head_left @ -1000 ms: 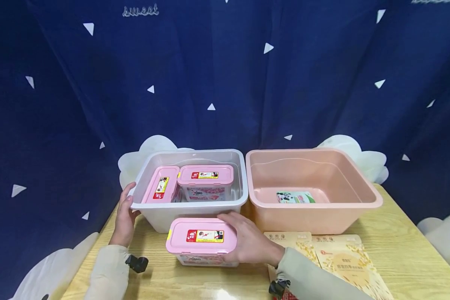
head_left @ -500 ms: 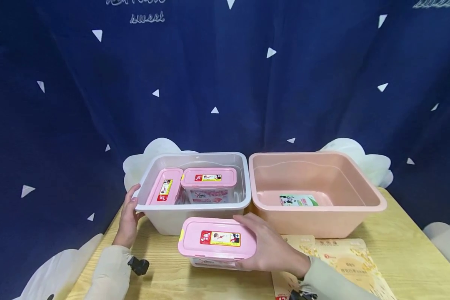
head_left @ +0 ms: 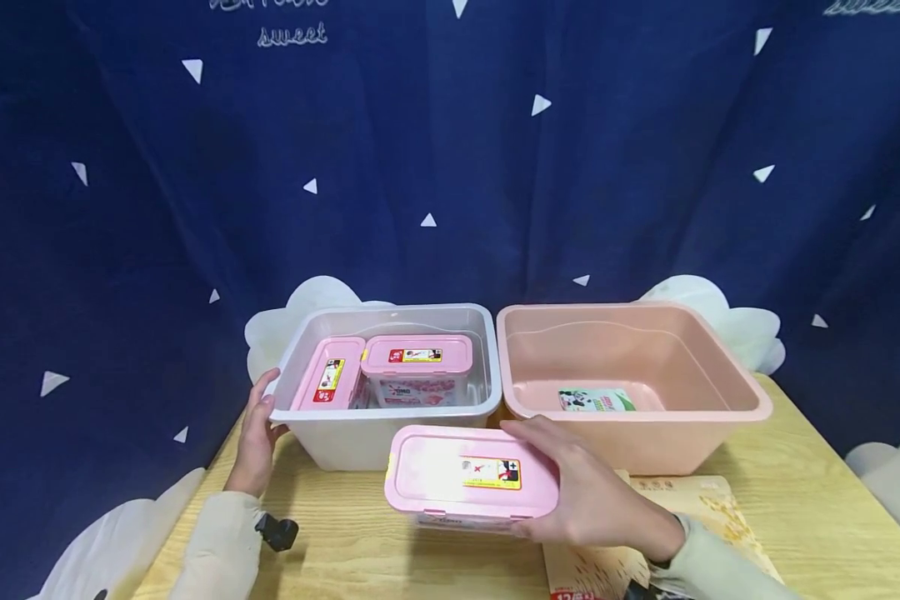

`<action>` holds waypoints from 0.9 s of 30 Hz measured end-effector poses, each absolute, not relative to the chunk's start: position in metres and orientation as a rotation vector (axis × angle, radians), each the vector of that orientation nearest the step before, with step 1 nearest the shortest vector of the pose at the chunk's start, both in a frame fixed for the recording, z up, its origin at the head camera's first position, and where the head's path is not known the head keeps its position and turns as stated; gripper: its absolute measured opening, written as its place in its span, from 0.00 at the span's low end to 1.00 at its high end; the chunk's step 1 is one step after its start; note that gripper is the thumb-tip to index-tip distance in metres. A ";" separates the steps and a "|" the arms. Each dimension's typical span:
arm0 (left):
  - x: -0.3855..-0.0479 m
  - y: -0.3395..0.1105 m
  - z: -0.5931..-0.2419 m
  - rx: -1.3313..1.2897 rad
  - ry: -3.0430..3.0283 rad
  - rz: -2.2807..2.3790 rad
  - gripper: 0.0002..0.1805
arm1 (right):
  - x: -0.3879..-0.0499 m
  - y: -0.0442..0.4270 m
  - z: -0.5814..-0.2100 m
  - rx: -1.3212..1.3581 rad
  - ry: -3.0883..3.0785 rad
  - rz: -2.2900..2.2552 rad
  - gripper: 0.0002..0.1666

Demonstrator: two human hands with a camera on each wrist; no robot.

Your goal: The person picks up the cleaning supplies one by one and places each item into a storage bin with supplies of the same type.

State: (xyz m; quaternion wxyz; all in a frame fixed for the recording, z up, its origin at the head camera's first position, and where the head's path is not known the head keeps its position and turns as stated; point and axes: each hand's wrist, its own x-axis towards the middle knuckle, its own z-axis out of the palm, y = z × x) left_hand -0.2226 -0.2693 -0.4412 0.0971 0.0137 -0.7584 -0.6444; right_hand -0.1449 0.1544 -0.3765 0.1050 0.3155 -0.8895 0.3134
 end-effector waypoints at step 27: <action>-0.223 -0.268 -0.443 0.041 -2.235 -1.913 0.30 | -0.139 0.186 -0.340 0.980 -2.487 0.853 0.61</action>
